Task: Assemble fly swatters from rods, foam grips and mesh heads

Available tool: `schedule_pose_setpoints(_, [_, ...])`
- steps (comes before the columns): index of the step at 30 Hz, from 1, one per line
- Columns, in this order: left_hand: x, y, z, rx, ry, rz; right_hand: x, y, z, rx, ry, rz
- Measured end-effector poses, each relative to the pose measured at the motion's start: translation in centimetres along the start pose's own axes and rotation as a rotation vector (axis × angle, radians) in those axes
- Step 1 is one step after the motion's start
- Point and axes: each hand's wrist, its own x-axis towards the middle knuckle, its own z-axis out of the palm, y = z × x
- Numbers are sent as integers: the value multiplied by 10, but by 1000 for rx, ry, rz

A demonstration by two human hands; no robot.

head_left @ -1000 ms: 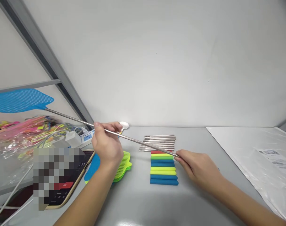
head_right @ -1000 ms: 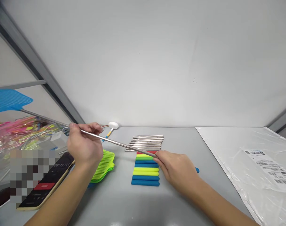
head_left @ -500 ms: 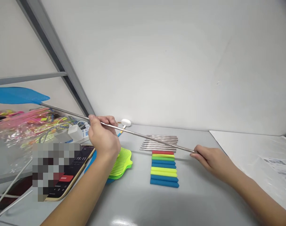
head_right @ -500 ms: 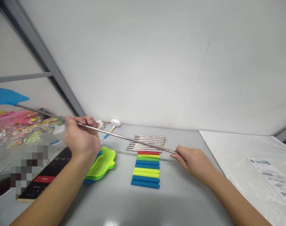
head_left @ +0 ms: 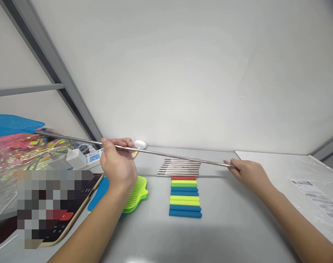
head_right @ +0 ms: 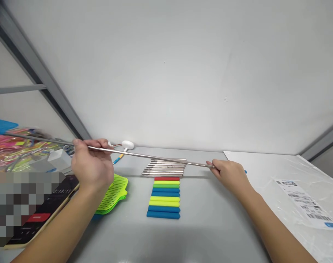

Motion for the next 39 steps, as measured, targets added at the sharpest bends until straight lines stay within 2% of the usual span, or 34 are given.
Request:
schedule_pose_setpoints(5, [-10, -8, -2, 58, -47, -81, -3, -10, 2, 0, 24, 26])
schedule_pose_setpoints(8, [-22, -12, -1, 104, -112, -162, -6, -24, 1, 9, 93, -1])
schedule_pose_setpoints(14, [-66, -27, -9, 299, -437, -417, -10, -42, -5, 17, 246, -149])
schedule_pose_setpoints(17, [-77, -30, -14, 401, -532, -459, -9, -42, -7, -22, 261, -244])
schedule_pose_setpoints(22, [-73, -26, -12, 438, -441, -335, -4, -43, -10, -102, 282, -313])
schedule_pose_setpoints(27, [-62, -26, -8, 359, -390, -305, -4, -36, -9, -77, 228, -274])
schedule_pose_setpoints(32, [-43, -24, -6, 215, -53, -222, -7, -16, -2, -1, 118, -90])
schedule_pose_setpoints(36, [-39, -23, -4, 146, -31, -249, -7, -13, 4, 30, 99, -97])
schedule_pose_setpoints(39, [-44, -28, -6, 161, -39, -321, -7, -16, 7, 48, 152, -105])
